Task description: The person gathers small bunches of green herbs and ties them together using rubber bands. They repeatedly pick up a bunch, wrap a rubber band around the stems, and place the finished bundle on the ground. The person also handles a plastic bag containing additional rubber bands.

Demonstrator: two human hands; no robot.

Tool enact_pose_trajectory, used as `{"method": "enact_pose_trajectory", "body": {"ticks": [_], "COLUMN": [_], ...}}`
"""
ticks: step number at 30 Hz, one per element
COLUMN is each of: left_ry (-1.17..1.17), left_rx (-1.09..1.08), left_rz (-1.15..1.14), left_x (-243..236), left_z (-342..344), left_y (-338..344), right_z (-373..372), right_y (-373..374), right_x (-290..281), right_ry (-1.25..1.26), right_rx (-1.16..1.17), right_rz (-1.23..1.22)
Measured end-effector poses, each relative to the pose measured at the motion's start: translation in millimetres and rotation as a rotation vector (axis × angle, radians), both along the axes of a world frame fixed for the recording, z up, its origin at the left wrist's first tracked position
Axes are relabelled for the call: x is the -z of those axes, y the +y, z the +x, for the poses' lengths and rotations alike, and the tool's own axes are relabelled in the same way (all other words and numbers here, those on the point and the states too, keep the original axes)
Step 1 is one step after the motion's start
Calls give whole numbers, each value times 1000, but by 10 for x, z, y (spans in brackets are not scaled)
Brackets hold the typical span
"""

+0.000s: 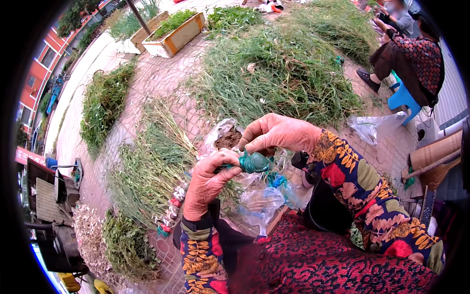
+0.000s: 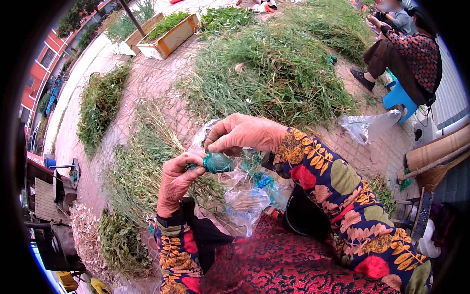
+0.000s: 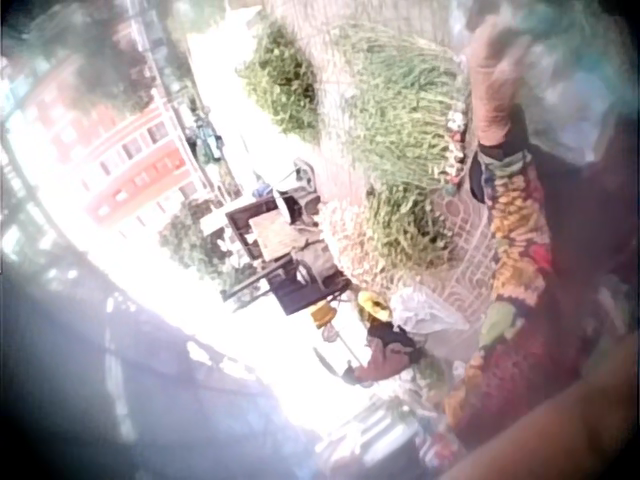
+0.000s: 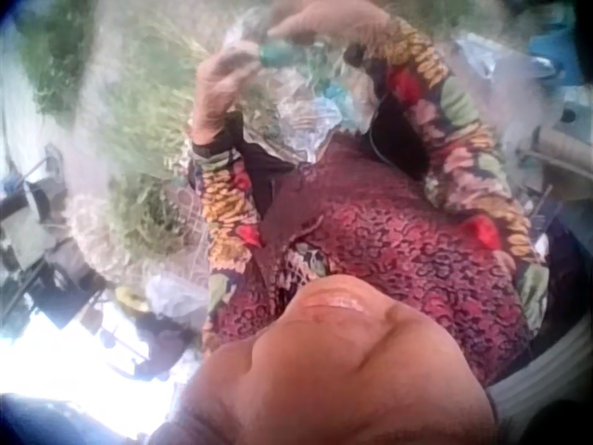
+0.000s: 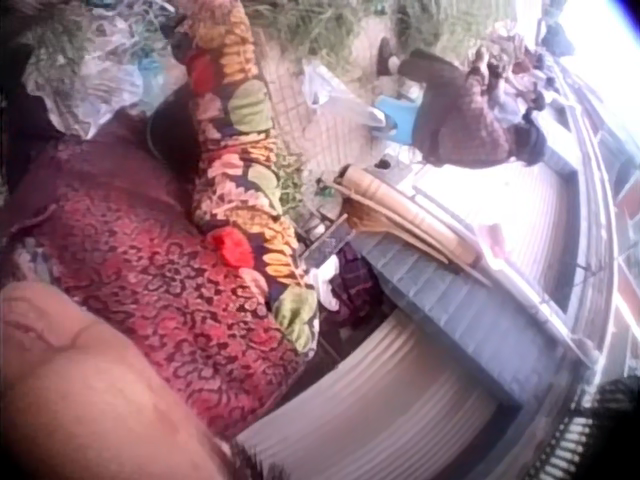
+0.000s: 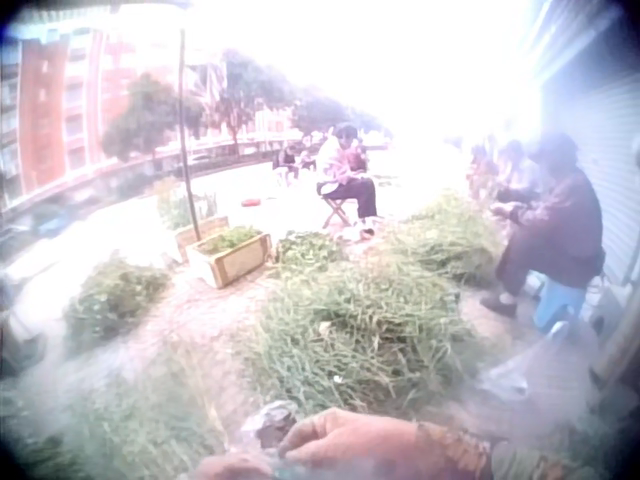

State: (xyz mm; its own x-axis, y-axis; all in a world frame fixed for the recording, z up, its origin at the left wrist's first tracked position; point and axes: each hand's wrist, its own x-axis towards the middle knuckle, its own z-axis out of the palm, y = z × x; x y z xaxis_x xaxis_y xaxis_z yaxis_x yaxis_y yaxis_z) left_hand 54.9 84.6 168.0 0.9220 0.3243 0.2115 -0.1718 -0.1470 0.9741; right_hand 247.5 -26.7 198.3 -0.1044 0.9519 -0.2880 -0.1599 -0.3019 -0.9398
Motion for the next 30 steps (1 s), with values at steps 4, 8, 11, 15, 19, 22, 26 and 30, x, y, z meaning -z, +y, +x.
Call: {"method": "enact_pose_trajectory", "body": {"ticks": [4, 8, 11, 15, 19, 22, 26, 30], "left_ry": [-2, 7, -2, -17, -42, -27, -25, -56], "left_rx": [54, 44, 16, 14, -6, 21, 45, 28], "left_rz": [-3, -15, -27, -23, -19, -11, -16, 8], "left_x": [-25, -39, -27, -33, -37, -41, -48, -49], "left_z": [-20, -29, -59, -78, -96, -91, -97, -106], "left_y": [-1, -14, 22, 32, 47, 54, 45, 48], "right_z": [-55, -98, -164, -237, -244, -314, -296, -292], "right_y": [9, 30, 80, 79, 65, 81, 115, 91], "right_x": [-9, 6, 126, 90, 86, 96, 239, 223], "right_ry": [-45, -76, -85, -98, -34, -39, 28, 149], "right_rx": [-15, 64, 132, 184, 226, 292, 270, 301], "right_rz": [-65, 43, 116, 102, 194, 213, 184, 84]}}
